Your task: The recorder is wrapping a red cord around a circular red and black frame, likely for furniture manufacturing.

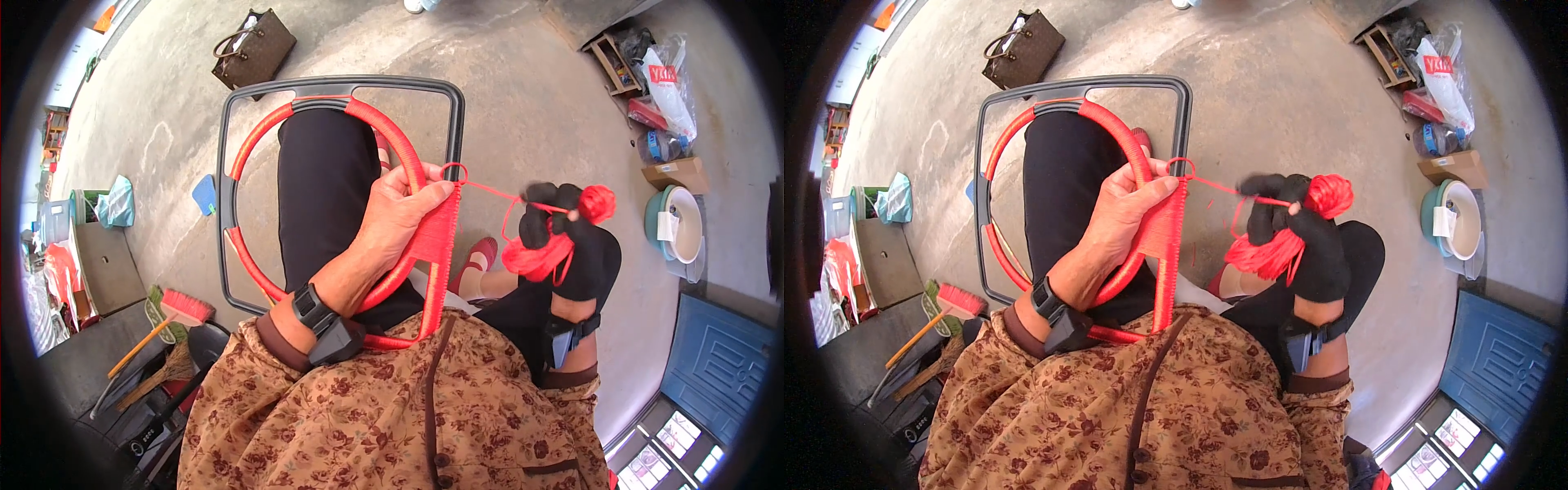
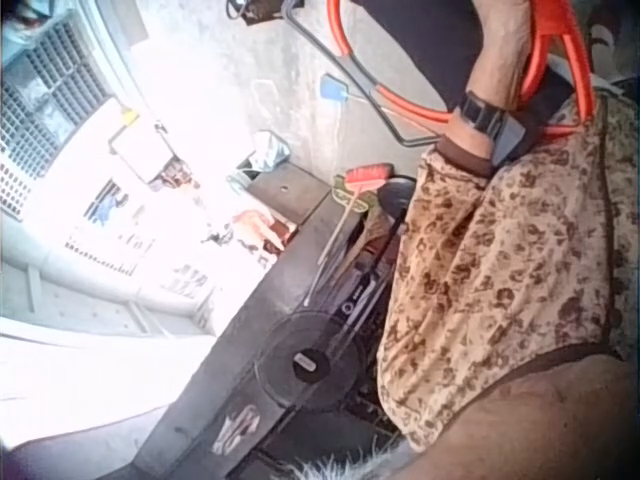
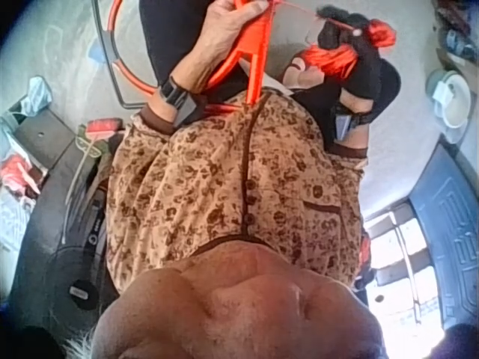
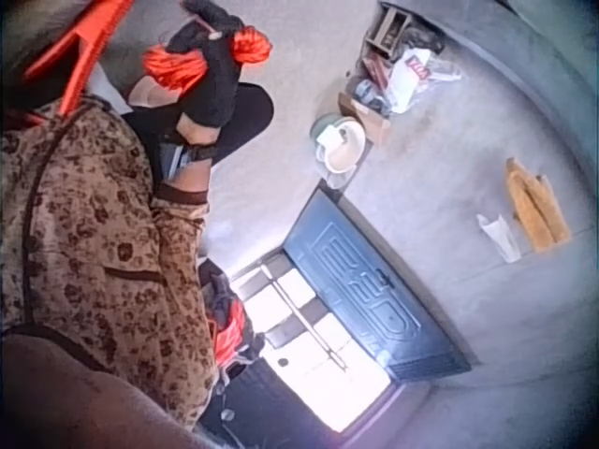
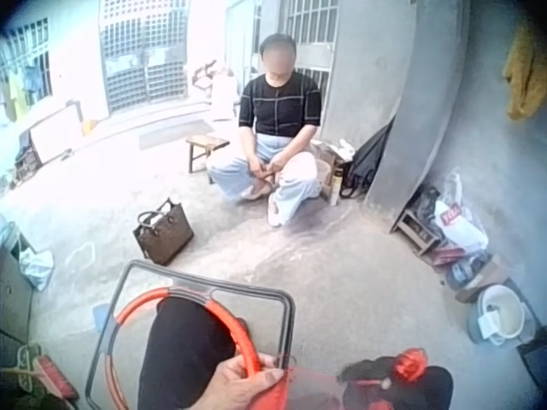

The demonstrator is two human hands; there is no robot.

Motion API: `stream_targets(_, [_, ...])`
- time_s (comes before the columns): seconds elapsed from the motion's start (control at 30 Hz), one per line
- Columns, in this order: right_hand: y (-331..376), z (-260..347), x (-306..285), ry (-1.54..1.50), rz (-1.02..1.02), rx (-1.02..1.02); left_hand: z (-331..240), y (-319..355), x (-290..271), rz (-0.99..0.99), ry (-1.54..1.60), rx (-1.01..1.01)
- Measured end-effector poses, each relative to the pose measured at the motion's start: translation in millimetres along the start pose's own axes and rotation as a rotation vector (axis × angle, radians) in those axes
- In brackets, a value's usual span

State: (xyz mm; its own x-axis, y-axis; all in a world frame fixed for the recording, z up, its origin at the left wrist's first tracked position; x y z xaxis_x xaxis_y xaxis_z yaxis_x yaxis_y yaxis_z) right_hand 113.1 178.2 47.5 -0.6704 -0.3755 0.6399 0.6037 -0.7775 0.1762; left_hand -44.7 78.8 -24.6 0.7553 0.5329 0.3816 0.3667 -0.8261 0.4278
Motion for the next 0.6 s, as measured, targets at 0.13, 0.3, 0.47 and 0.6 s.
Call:
stream_targets(0.13, [14,11,49,-0.237,0.231,0.106,4,-4,-1,0.011,-0.057,0.011])
stream_targets(0.3, [25,9,36,-0.294,0.254,0.179,6,-3,4,0.005,-0.078,0.042])
stream_targets(0.47, [22,16,-17,0.437,0.238,0.02,8,-5,1,0.066,0.076,-0.039])
stream_targets(0.6, [44,16,-53,1.018,0.209,-0.11,8,-4,2,0.041,0.044,-0.038])
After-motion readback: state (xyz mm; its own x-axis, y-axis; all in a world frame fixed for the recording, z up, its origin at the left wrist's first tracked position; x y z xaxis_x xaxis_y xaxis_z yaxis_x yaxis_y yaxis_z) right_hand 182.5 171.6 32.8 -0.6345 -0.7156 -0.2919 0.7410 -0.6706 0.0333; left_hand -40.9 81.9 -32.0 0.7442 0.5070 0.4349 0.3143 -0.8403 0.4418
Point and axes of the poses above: each hand's wrist, its own y-axis away from the middle knuckle, its own x-axis out of the palm, z = x × y, the point moved 6 cm from there along -y, towards the middle knuckle, and after that the axes turned 11 degrees about -y, right-handed, at the moved point
